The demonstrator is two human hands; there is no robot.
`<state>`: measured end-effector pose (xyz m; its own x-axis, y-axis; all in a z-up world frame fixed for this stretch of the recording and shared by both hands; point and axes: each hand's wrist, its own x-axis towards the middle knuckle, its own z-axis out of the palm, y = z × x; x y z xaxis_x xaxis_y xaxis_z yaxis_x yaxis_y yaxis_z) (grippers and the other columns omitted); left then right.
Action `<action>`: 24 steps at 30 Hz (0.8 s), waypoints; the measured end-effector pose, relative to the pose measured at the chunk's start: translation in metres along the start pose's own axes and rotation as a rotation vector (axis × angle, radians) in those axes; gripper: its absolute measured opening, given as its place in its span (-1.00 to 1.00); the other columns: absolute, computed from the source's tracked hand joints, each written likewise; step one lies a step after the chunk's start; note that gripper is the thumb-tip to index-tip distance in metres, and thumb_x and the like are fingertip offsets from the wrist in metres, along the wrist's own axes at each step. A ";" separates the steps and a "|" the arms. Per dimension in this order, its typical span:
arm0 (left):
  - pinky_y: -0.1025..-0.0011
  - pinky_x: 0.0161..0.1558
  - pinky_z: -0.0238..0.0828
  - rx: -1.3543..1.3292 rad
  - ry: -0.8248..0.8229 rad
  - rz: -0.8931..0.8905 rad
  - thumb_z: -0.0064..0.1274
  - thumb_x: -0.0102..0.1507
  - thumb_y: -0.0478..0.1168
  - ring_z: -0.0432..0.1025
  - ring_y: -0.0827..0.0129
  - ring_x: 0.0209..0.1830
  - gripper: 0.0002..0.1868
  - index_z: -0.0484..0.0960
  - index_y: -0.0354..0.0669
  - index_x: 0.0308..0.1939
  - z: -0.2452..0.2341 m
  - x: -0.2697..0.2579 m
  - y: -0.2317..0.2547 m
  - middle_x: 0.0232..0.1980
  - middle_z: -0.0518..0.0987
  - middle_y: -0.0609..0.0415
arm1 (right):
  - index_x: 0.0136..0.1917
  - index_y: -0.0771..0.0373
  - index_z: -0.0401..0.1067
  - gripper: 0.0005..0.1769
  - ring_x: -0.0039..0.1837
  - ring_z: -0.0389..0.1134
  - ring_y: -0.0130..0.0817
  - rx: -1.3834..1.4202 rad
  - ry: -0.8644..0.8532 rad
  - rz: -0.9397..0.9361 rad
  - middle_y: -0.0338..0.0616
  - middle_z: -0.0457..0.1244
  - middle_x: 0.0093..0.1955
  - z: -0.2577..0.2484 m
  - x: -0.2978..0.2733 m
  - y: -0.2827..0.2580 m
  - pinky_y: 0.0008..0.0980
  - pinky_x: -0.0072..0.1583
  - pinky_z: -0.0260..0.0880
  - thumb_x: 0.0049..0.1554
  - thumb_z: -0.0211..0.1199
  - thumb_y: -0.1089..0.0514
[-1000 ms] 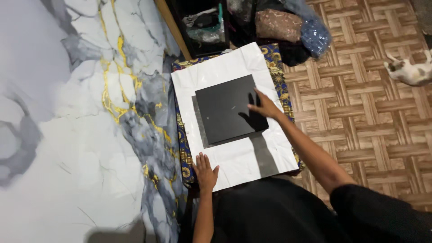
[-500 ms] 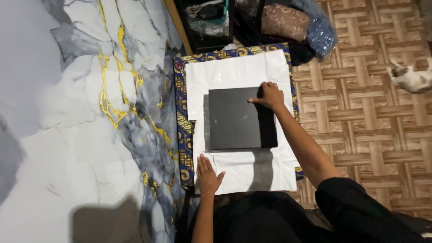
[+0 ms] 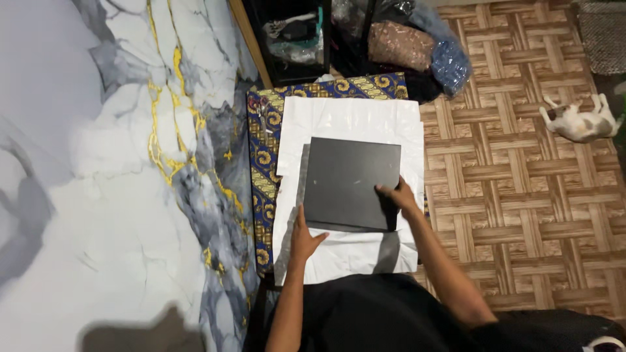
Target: The person wraps a small black rectangular box with patterned wrapping paper on a patterned tablecloth. They fold and smooth the paper around the box, then flip it over and continue folding the remaining sides. The clip ends before the wrapping is fully completed.
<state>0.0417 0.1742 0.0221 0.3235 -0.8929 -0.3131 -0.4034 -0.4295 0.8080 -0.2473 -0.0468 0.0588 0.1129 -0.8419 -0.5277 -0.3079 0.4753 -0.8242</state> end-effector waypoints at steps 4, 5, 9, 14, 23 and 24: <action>-0.04 0.72 0.19 0.077 0.011 0.031 0.66 0.12 0.09 0.01 -0.25 0.88 0.55 -0.20 -0.09 0.89 -0.008 0.003 0.005 0.88 0.11 -0.39 | 0.86 0.20 0.12 0.27 0.46 0.48 -0.02 0.194 -0.045 -0.095 0.19 0.40 0.50 0.014 -0.006 -0.001 -0.07 0.40 0.55 0.03 0.66 0.04; -0.06 0.71 0.15 0.105 -0.012 0.009 0.66 0.16 0.10 -0.04 -0.28 0.89 0.54 -0.22 -0.10 0.88 -0.009 0.006 0.008 0.88 0.07 -0.41 | 0.89 0.11 0.08 0.30 0.46 0.47 -0.01 0.219 -0.054 -0.045 0.20 0.39 0.50 0.014 0.004 -0.010 -0.04 0.39 0.56 0.02 0.64 0.05; -0.17 0.75 0.03 0.163 -0.036 -0.052 0.66 0.21 0.09 -0.15 -0.38 0.90 0.52 -0.24 -0.12 0.89 -0.009 0.018 0.022 0.85 0.03 -0.50 | 0.93 0.12 0.02 0.38 0.57 0.36 -0.01 0.024 -0.075 -0.157 0.19 0.25 0.65 0.021 0.047 -0.047 -0.09 0.49 0.41 0.03 0.72 0.02; -0.45 0.74 -0.14 0.406 -0.107 -0.165 0.57 0.29 0.05 -0.27 -0.41 0.92 0.45 -0.29 -0.12 0.90 0.005 0.028 0.042 0.89 0.07 -0.29 | 0.84 0.34 0.03 0.47 0.48 0.43 -0.04 -0.037 0.126 -0.058 0.31 0.31 0.53 0.020 0.054 -0.047 -0.12 0.44 0.49 -0.02 0.81 -0.21; -0.68 0.70 -0.30 0.554 -0.142 -0.231 0.50 0.38 0.01 -0.48 -0.35 0.96 0.29 -0.15 -0.20 0.88 0.015 0.027 0.054 0.87 0.16 -0.14 | 0.38 0.24 0.32 -0.22 0.06 0.53 -0.23 0.311 0.212 0.052 -0.01 0.42 0.12 0.012 0.001 -0.022 -0.20 0.07 0.62 0.05 0.70 0.07; -0.69 0.70 -0.31 0.562 -0.158 -0.234 0.49 0.40 0.00 -0.50 -0.37 0.97 0.26 -0.13 -0.22 0.88 0.016 0.029 0.052 0.86 0.18 -0.13 | 0.34 0.21 0.30 -0.26 0.05 0.53 -0.23 0.348 0.212 0.022 -0.01 0.41 0.12 0.014 0.002 -0.022 -0.19 0.07 0.63 0.06 0.69 0.12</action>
